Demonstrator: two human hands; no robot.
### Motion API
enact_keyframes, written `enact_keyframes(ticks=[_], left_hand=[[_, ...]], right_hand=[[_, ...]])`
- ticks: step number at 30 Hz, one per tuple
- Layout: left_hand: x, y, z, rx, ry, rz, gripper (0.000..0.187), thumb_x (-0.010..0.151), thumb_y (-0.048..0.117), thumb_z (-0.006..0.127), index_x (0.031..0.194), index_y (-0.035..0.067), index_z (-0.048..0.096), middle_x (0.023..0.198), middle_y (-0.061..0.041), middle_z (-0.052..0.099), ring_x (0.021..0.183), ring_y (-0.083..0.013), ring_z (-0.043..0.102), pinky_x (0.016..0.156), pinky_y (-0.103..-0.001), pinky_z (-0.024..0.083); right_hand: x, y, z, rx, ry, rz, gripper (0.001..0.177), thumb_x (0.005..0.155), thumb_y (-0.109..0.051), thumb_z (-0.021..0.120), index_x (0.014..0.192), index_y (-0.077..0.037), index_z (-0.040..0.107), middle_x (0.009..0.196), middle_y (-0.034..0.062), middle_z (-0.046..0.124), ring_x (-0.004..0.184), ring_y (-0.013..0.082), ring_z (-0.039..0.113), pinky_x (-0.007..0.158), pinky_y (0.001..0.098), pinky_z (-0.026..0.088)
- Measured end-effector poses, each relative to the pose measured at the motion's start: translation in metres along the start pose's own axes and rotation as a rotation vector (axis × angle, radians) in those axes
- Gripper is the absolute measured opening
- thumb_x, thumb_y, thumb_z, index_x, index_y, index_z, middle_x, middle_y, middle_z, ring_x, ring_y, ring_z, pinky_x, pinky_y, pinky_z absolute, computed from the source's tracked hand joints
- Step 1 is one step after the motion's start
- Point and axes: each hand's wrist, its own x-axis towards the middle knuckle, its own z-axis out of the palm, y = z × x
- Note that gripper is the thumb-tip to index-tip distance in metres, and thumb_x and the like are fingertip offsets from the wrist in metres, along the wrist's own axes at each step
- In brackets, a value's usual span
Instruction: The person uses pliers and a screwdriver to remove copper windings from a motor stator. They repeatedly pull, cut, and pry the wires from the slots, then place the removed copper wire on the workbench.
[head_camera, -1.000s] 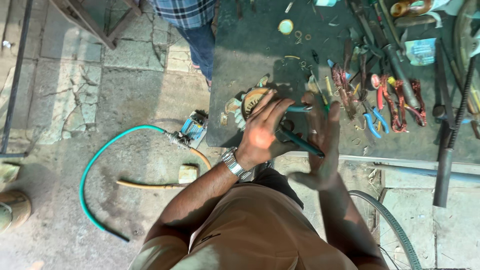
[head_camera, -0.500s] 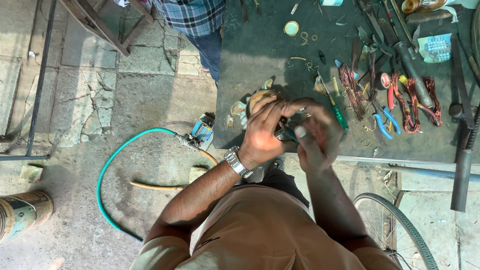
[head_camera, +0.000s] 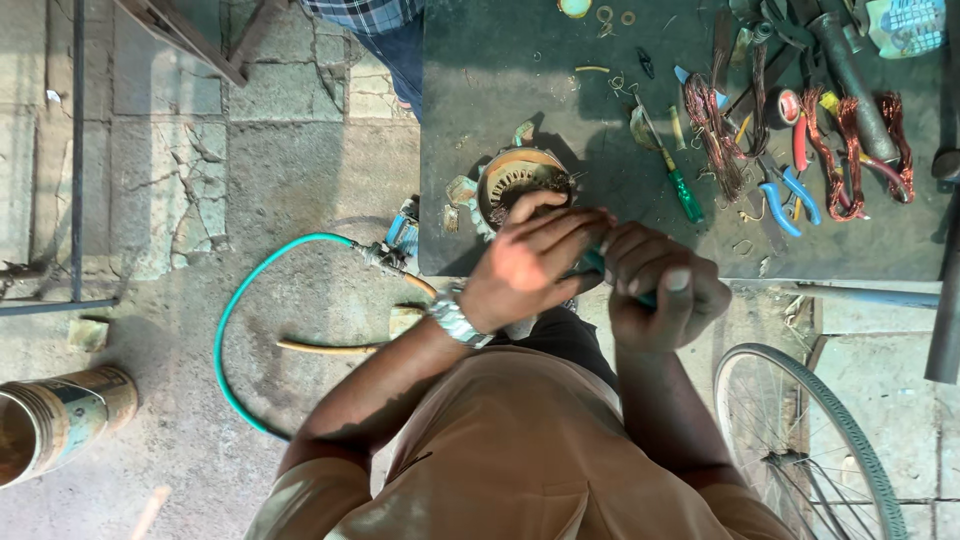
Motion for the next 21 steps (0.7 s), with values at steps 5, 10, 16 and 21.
enact_keyframes(ticks=[5,10,16,21], left_hand=[[0.0,-0.061,-0.054,-0.055,0.148,-0.269,0.036,0.095,0.033,0.071,0.124,0.01,0.071,0.127,-0.011,0.072,0.121,-0.029,0.067,0.109,-0.046,0.049],[0.012,-0.137,-0.013,-0.336,0.009,-0.63,0.039,0.105,0.035,0.054,0.131,0.007,0.064,0.126,-0.015,0.071,0.113,-0.0294,0.072,0.096,-0.044,0.059],[-0.007,-0.155,0.014,-0.261,-0.146,-0.79,0.04,0.108,0.034,0.046,0.128,0.006,0.067,0.112,-0.017,0.077,0.107,-0.0346,0.075,0.095,-0.044,0.056],[-0.013,-0.165,0.018,-0.201,-0.04,-0.887,0.034,0.099,0.024,0.048,0.122,0.004,0.064,0.103,-0.019,0.077,0.103,-0.0398,0.072,0.091,-0.05,0.052]], right_hand=[[-0.002,-0.025,-0.017,-0.179,-0.276,0.108,0.024,0.104,-0.019,0.062,0.091,-0.003,0.051,0.084,0.0173,0.06,0.081,0.0295,0.062,0.096,0.0507,0.052],[-0.003,-0.001,0.0,-0.075,-0.161,0.04,0.025,0.106,-0.028,0.061,0.098,-0.006,0.051,0.084,0.0132,0.058,0.079,0.0255,0.064,0.099,0.0496,0.053],[0.05,0.043,0.021,-0.181,-0.298,0.306,0.022,0.113,-0.02,0.054,0.102,-0.001,0.055,0.078,0.0078,0.055,0.065,0.0136,0.053,0.064,0.033,0.049],[0.112,0.155,0.063,-0.454,-0.552,0.613,0.026,0.109,-0.027,0.062,0.1,-0.003,0.058,0.072,0.0042,0.056,0.06,0.0138,0.057,0.058,0.0311,0.05]])
